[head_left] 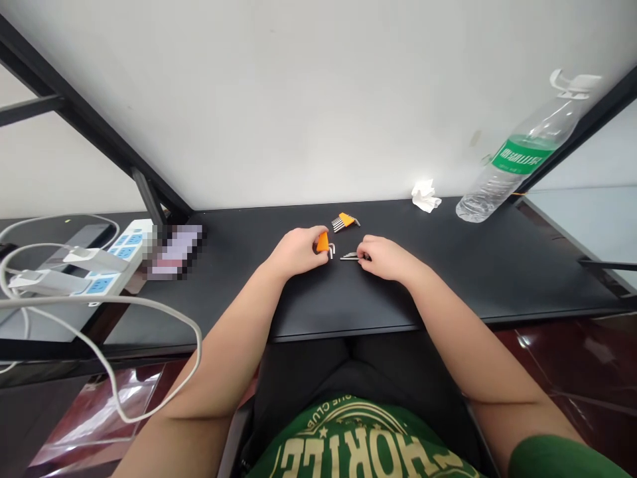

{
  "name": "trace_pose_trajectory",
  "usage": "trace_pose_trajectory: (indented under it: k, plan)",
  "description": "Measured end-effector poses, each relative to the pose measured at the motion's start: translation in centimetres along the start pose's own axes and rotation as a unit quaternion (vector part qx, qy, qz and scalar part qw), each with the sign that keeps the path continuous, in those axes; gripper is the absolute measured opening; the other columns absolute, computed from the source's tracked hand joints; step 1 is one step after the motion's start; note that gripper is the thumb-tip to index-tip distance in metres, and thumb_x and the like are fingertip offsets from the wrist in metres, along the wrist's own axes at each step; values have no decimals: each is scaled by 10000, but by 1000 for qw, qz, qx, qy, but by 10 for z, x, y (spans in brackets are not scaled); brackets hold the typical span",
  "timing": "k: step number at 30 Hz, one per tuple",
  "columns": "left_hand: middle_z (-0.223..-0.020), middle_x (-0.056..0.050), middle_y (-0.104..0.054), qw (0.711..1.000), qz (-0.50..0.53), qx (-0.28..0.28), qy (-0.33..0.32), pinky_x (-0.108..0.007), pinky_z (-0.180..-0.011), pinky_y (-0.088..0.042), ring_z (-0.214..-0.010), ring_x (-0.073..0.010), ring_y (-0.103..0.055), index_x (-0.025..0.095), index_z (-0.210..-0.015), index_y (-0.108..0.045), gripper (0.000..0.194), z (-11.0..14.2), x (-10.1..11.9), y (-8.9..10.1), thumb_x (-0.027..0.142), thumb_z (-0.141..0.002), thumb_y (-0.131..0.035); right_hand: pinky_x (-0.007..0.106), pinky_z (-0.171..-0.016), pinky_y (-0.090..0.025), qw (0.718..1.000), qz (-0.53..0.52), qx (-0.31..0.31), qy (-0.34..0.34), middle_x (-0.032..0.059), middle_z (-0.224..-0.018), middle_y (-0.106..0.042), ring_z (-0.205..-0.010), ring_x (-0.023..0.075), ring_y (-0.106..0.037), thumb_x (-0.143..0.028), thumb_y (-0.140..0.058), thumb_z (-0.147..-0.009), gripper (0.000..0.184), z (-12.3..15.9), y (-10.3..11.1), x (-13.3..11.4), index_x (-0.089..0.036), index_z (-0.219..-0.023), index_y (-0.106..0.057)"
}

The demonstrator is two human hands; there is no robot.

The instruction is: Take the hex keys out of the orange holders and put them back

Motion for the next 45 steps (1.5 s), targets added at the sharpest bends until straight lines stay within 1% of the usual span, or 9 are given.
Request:
trace_pose_trajectory:
  k: [3, 7, 11, 16, 22, 27, 32, 41, 45]
  plan:
    - [-884, -34, -743, 999, -35, -15, 0, -329, -686, -474, -762, -244, -690, 242, -1305, -683, 479, -2, 1, -2, 318, -833, -671, 306, -674, -393, 999, 39, -13, -14, 77, -1011, -672, -829, 190, -609, -140, -647, -916, 104, 1, -2, -11, -195, -831, -669]
    - [-951, -48, -763, 999, -40, -38, 3, -334, -697, -481, -807, -256, -707, 237, -1315, -664, 476, -4, 0, -8, 282, -842, -681, 309, -644, -354, 999, 43, 1, -17, 57, -962, -685, -779, 186, -579, -128, -645, -881, 121, 3, 0, -17, -209, -797, -610]
    - [-971, -33, -771, 999, -3, -42, -8, -323, -746, -501, -854, -242, -719, 246, -1310, -671, 464, -5, -3, -13, 269, -847, -693, 288, -665, -355, 997, -42, 62, -19, 18, -892, -698, -784, 176, -589, -126, -638, -872, 100, 2, 2, -11, -221, -854, -612]
    - [-922, 4, -755, 996, 72, -31, -33, -295, -773, -513, -828, -202, -703, 246, -1312, -676, 470, -4, -2, -15, 287, -844, -693, 269, -693, -412, 977, -182, 105, 43, -13, -807, -654, -718, 145, -577, -121, -622, -850, 92, -3, -1, -6, -212, -854, -633]
    - [-901, 2, -741, 994, 99, -16, -38, -278, -751, -514, -803, -189, -690, 227, -1294, -687, 467, -4, 0, -12, 306, -834, -700, 273, -701, -441, 965, -218, 137, 47, -4, -811, -652, -717, 148, -583, -148, -609, -846, 84, -3, 2, -5, -206, -839, -670]
    - [-877, 8, -729, 994, 99, -14, -48, -273, -747, -518, -780, -180, -681, 229, -1294, -693, 467, -3, -1, -14, 317, -836, -711, 291, -719, -466, 961, -249, 113, 43, 16, -834, -690, -725, 161, -612, -212, -588, -899, 137, -1, 5, -6, -209, -866, -720]
    - [-876, 10, -731, 993, 102, -11, -60, -276, -777, -527, -786, -177, -684, 228, -1313, -696, 483, -3, -1, -15, 322, -840, -716, 299, -696, -480, 952, -278, 126, 26, 10, -803, -692, -687, 164, -625, -240, -605, -904, 130, 0, 6, -3, -211, -885, -730]
    - [-885, 19, -737, 993, 99, -6, -59, -283, -781, -512, -782, -175, -679, 233, -1298, -704, 469, -3, -1, -15, 329, -840, -718, 314, -663, -511, 947, -297, 118, -20, -8, -702, -676, -608, 175, -654, -281, -611, -929, 124, 2, 10, -1, -214, -899, -710]
    - [-877, 18, -735, 994, 95, -7, -58, -282, -767, -508, -778, -177, -680, 232, -1314, -701, 482, -3, -2, -15, 333, -843, -715, 318, -662, -517, 948, -295, 115, -25, -4, -710, -683, -605, 175, -658, -282, -614, -928, 124, 1, 9, 0, -216, -895, -714]
Point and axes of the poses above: each hand's wrist, its own z-axis away from the middle knuckle, its own y-axis out of the back of the hand, x = y × z, the point moved 2 cm from there along -z, towards the middle knuckle
